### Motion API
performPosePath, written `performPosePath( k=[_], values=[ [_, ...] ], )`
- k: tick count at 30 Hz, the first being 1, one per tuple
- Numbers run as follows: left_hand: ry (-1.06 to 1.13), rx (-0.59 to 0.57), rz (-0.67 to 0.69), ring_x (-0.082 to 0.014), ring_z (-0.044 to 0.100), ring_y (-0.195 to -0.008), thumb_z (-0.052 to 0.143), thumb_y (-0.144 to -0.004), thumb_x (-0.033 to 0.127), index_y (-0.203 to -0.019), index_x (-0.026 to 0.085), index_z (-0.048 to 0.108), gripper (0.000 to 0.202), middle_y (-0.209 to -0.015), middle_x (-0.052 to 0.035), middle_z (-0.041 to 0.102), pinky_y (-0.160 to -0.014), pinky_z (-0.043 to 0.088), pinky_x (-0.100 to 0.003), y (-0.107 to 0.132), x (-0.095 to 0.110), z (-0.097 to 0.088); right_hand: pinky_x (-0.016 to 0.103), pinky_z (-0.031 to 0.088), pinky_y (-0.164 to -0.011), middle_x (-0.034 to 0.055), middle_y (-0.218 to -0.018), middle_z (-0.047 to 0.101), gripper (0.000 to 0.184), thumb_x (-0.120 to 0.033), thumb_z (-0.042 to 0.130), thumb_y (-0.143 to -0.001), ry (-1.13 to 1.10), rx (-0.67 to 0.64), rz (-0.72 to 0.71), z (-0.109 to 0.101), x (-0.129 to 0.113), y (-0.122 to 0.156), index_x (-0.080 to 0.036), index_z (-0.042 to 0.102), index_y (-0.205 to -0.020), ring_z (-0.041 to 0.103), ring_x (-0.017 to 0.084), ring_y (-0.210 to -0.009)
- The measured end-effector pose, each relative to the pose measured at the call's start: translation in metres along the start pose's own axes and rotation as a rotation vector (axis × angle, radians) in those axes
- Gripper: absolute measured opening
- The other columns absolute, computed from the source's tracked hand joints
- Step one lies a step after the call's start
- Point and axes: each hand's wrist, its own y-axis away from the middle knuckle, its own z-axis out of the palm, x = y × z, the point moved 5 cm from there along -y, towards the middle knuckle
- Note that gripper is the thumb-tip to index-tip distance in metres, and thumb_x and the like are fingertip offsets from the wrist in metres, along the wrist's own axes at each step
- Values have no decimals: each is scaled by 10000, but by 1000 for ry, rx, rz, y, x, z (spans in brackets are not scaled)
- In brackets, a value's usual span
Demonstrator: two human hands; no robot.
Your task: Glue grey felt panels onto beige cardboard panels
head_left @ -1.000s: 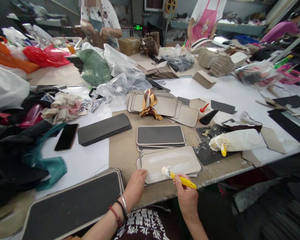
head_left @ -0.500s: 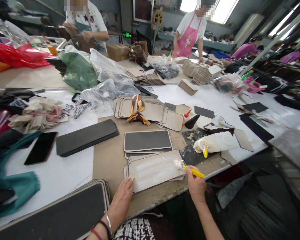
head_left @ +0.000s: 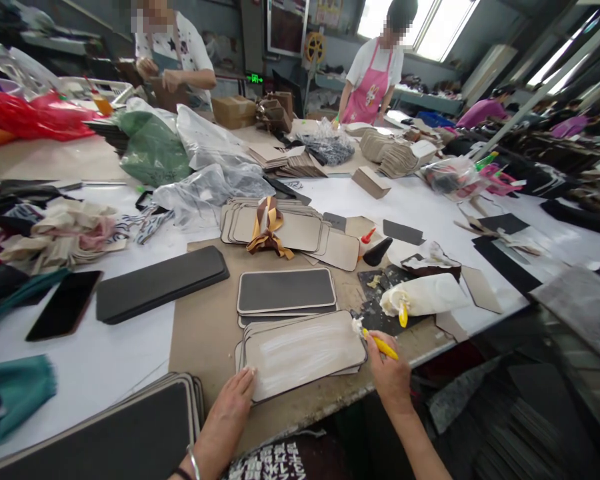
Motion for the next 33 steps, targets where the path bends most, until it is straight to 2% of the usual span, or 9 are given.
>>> performPosePath(
  k=[3, 6, 8, 14, 18, 21, 27, 30, 33],
  values=[
    [-28, 38, 46, -199, 533, -1099, 359, -705, 11, -1128, 140, 548, 481, -1159, -85, 602, -905, 483, -314, 2, -1, 4, 355, 505, -767, 86, -850, 623, 232, -313, 401, -890, -30, -44, -121, 25, -11, -2, -179, 590, -897, 589, 196, -826],
    [-27, 49, 52, -197, 525, -1109, 355, -705, 11, -1126, 156, 547, 485, -1160, -76, 602, -904, 482, -317, 4, -3, 9, 353, 509, -784, 79, -889, 621, 199, -224, 401, -890, -87, -211, -225, 46, -33, 10, -194, 585, -958, 581, 192, -867],
    [-21, 38, 33, -204, 517, -1118, 352, -710, 10, -1143, 165, 529, 493, -1171, -74, 594, -916, 473, -342, 4, -2, 9, 346, 511, -792, 70, -905, 619, 192, -196, 417, -883, -140, -292, -259, 50, -45, 16, -207, 576, -991, 578, 189, -882],
    [70, -56, -99, -207, 495, -1120, 330, -726, -48, -1112, 125, 507, 459, -1149, -109, 565, -959, 433, -362, -5, 12, -15, 414, 506, -795, 82, -926, 609, 207, -160, 439, -861, -137, -260, -264, 52, -55, 22, -202, 565, -1020, 570, 222, -889],
    [163, -110, -164, -182, 540, -1020, 340, -759, -42, -1005, 124, 540, 358, -1022, -91, 578, -953, 438, -351, -9, 14, -20, 386, 515, -780, 71, -924, 616, 277, -93, 432, -840, -282, -419, -348, 80, -102, 42, -214, 552, -1059, 568, 214, -885],
    [145, -45, -151, -196, 528, -1063, 339, -777, -28, -1063, 116, 516, 365, -1092, -112, 566, -944, 452, -372, -4, 12, -15, 367, 518, -774, 75, -918, 615, 279, -66, 432, -826, -368, -544, -399, 94, -141, 54, -202, 553, -1038, 563, 211, -886],
    [158, 43, -174, -187, 557, -985, 384, -807, 4, -1010, 115, 542, 280, -1027, -104, 578, -890, 485, -346, 2, 13, -15, 340, 523, -725, 76, -877, 624, 249, -51, 422, -816, -487, -741, -523, 80, -161, 69, -182, 573, -965, 567, 202, -840],
    [148, -6, -221, -187, 560, -869, 422, -812, 25, -868, 118, 572, 186, -892, -77, 574, -819, 503, -348, -1, 15, -20, 324, 511, -747, 68, -893, 624, 239, -84, 425, -836, -547, -747, -427, 71, -156, 66, -202, 570, -986, 572, 187, -855],
    [135, -32, -224, -187, 540, -833, 430, -817, 36, -848, 118, 574, 169, -868, -72, 564, -788, 499, -345, -3, 17, -24, 317, 495, -777, 60, -885, 627, 159, -183, 454, -859, -582, -676, -174, 78, -145, 56, -212, 588, -941, 582, 183, -868]
  ],
)
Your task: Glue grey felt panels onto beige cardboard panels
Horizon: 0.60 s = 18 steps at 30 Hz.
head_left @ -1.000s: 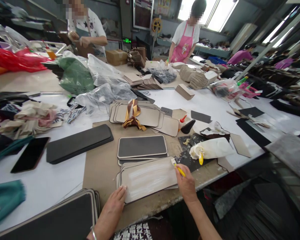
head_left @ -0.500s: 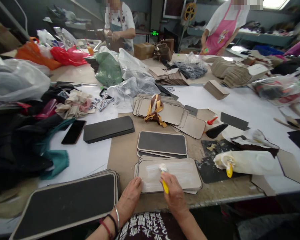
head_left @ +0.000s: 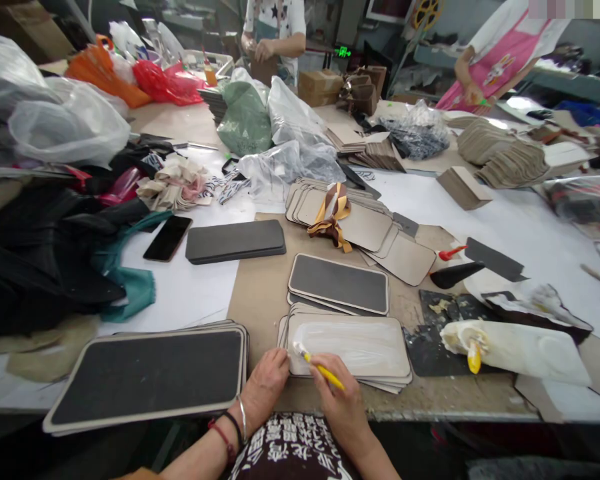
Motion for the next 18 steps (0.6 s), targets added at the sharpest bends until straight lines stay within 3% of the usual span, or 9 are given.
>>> performPosePath(
  k=[6, 12, 14, 18],
  values=[
    [-21, -11, 13, -190, 522, -823, 438, -814, 33, -821, 128, 577, 168, -854, -64, 557, -782, 484, -341, -1, 1, 0, 279, 499, -643, 59, -828, 641, 249, -400, 510, -811, -100, 291, 389, -16, 46, -10, -176, 613, -848, 611, 182, -722],
    [-52, -7, 42, -189, 537, -841, 444, -795, 9, -834, 131, 581, 188, -862, -56, 571, -795, 489, -339, -2, 2, -1, 285, 486, -641, 34, -706, 634, 313, -472, 514, -780, -244, 352, 448, -21, 62, -28, -173, 599, -815, 611, 182, -653],
    [-71, -4, 48, -194, 540, -860, 445, -789, 5, -855, 123, 584, 194, -873, -62, 576, -816, 488, -348, -2, 3, -1, 297, 480, -650, 37, -691, 634, 343, -501, 519, -757, -178, 449, 486, -45, 77, -26, -170, 596, -805, 609, 186, -636],
    [-77, -16, 53, -199, 546, -889, 421, -793, 12, -861, 138, 586, 219, -883, -63, 582, -831, 486, -364, -2, 3, 0, 325, 472, -656, 61, -677, 641, 426, -563, 519, -710, 45, 643, 596, -122, 116, 1, -160, 590, -827, 614, 212, -636]
  ],
)
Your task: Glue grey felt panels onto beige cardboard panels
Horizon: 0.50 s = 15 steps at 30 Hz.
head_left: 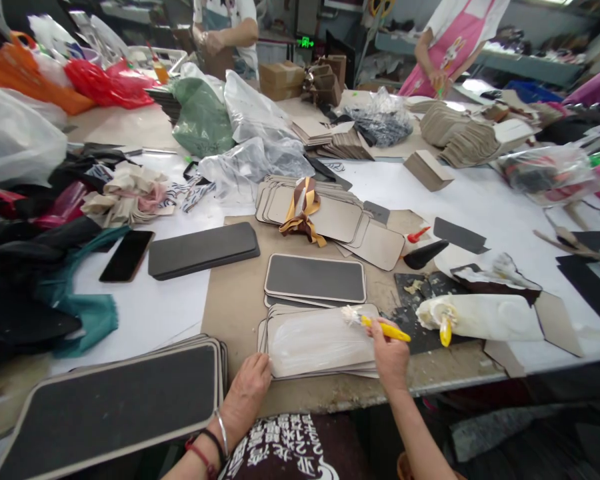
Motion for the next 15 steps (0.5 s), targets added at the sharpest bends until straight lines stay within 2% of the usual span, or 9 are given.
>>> performPosePath(
  k=[2, 4, 6, 8, 9, 11, 13, 15],
  values=[
    [10, -10, -13, -198, 548, -894, 404, -798, 17, -853, 151, 585, 232, -880, -59, 583, -828, 485, -368, 0, 0, 0, 335, 471, -651, 72, -667, 640, 454, -584, 506, -706, 92, 75, 10, -31, 11, -11, -155, 588, -833, 617, 227, -644],
    [21, -19, -32, -196, 552, -886, 396, -799, 18, -847, 154, 583, 237, -874, -58, 585, -822, 485, -367, 0, -1, 0, 339, 470, -663, 82, -707, 646, 457, -583, 498, -719, 156, 91, -9, -45, 10, -4, -155, 592, -846, 617, 230, -668],
    [28, -23, -45, -195, 556, -878, 402, -796, 17, -854, 151, 583, 233, -876, -59, 588, -820, 487, -362, 0, -2, -1, 334, 475, -667, 79, -737, 649, 436, -568, 505, -735, 145, 26, -28, -35, -1, 21, -160, 598, -858, 615, 223, -674],
    [32, -16, -48, -195, 559, -877, 415, -791, 18, -859, 151, 586, 227, -883, -61, 593, -824, 489, -358, 0, -2, -1, 323, 488, -638, 64, -710, 646, 399, -548, 516, -747, 41, -123, -33, -6, -15, 56, -169, 603, -837, 612, 213, -650],
    [34, -11, -48, -196, 560, -881, 419, -790, 20, -860, 153, 588, 226, -890, -62, 595, -828, 490, -357, 0, -2, -1, 313, 495, -635, 62, -732, 649, 368, -525, 509, -768, -36, -240, -51, 13, -22, 74, -175, 604, -831, 613, 206, -664],
    [31, 2, -49, -200, 560, -895, 424, -792, 28, -869, 155, 592, 224, -907, -65, 597, -836, 490, -358, 1, -3, -2, 299, 503, -636, 66, -772, 656, 317, -479, 507, -791, -119, -402, -86, 39, -28, 98, -180, 614, -808, 617, 201, -695],
    [25, 4, -50, -203, 558, -914, 427, -796, 34, -899, 152, 591, 227, -936, -71, 597, -848, 487, -362, 1, -3, -2, 300, 507, -638, 67, -780, 663, 316, -473, 515, -787, -118, -378, -79, 37, -19, 98, -176, 618, -815, 626, 203, -697],
    [25, -10, -48, -200, 558, -914, 429, -797, 33, -916, 147, 590, 229, -939, -71, 598, -854, 484, -361, 0, -3, -1, 317, 505, -632, 65, -735, 669, 361, -511, 524, -762, -33, -213, -27, 7, 1, 78, -168, 612, -833, 634, 216, -663]
  ],
)
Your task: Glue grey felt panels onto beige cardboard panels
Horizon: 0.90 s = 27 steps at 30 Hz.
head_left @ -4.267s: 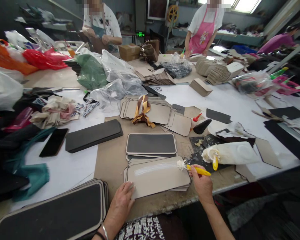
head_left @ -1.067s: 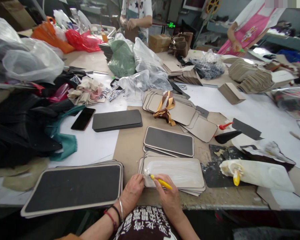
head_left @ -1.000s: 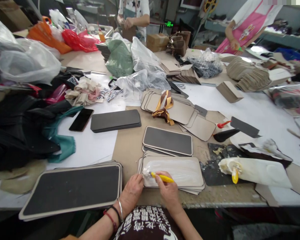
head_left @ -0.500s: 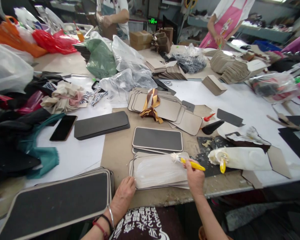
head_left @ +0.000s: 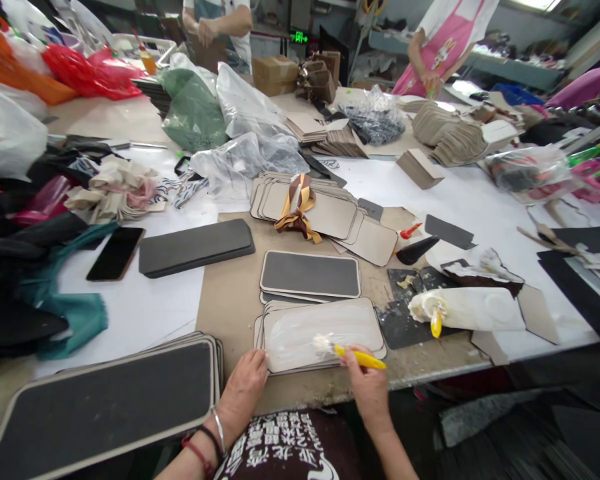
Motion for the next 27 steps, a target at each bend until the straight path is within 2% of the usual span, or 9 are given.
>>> performPosePath(
  k=[3, 6, 8, 14, 16, 18, 21, 24, 27],
  values=[
    [7, -30, -4, -196, 558, -905, 435, -791, 19, -905, 142, 592, 230, -918, -69, 599, -859, 477, -356, -1, 1, 1, 350, 486, -629, 76, -658, 669, 459, -607, 508, -712, 219, 243, 88, -66, 23, -20, -170, 608, -812, 638, 255, -644],
    [18, -51, -15, -200, 549, -928, 446, -785, 10, -908, 127, 590, 223, -932, -80, 592, -871, 465, -350, -2, 2, 1, 364, 473, -667, 85, -723, 677, 487, -641, 483, -703, 303, 258, 60, -85, 17, -25, -184, 607, -819, 638, 264, -682],
    [21, -69, -29, -197, 543, -933, 443, -788, 6, -914, 121, 589, 224, -938, -82, 587, -874, 460, -345, -2, 2, 1, 351, 482, -670, 83, -754, 672, 463, -620, 506, -705, 210, 198, 28, -65, 3, -20, -183, 608, -822, 638, 252, -694],
    [27, -105, -29, -195, 539, -900, 436, -794, 10, -872, 128, 598, 215, -921, -76, 581, -847, 464, -342, -3, 6, -1, 292, 510, -616, 39, -720, 636, 318, -482, 561, -750, -264, -186, 51, 68, -40, -1, -178, 597, -832, 622, 190, -629],
    [15, -130, -31, -197, 538, -882, 439, -799, 26, -807, 137, 602, 197, -897, -70, 582, -832, 469, -348, -4, 7, 0, 275, 501, -605, 32, -720, 626, 305, -472, 564, -753, -329, -285, 29, 96, -47, -5, -175, 601, -812, 611, 175, -620],
    [-3, -148, -32, -204, 536, -885, 453, -798, 39, -765, 143, 603, 185, -874, -65, 581, -822, 471, -353, -5, 8, 1, 270, 488, -611, 25, -704, 619, 315, -481, 571, -743, -329, -314, 3, 102, -47, -18, -172, 605, -797, 601, 168, -614],
    [-36, -144, -27, -213, 539, -902, 475, -789, 37, -760, 143, 607, 172, -888, -70, 585, -830, 468, -373, -5, 10, 1, 285, 472, -652, 20, -687, 618, 352, -513, 570, -732, -254, -177, 4, 77, -37, -43, -172, 600, -811, 600, 177, -629],
    [-59, -100, -25, -209, 554, -889, 478, -777, 19, -802, 140, 611, 182, -889, -71, 593, -819, 478, -364, -4, 11, 1, 289, 466, -668, 31, -720, 624, 352, -518, 543, -750, -219, -50, 24, 55, -34, -46, -177, 590, -822, 596, 178, -641],
    [-82, -13, -15, -204, 571, -875, 468, -771, 17, -834, 145, 606, 199, -878, -65, 601, -798, 495, -348, -3, 8, 4, 265, 469, -642, 38, -739, 624, 298, -465, 516, -786, -261, -148, -27, 75, -44, -26, -181, 600, -818, 584, 167, -652]
  ],
)
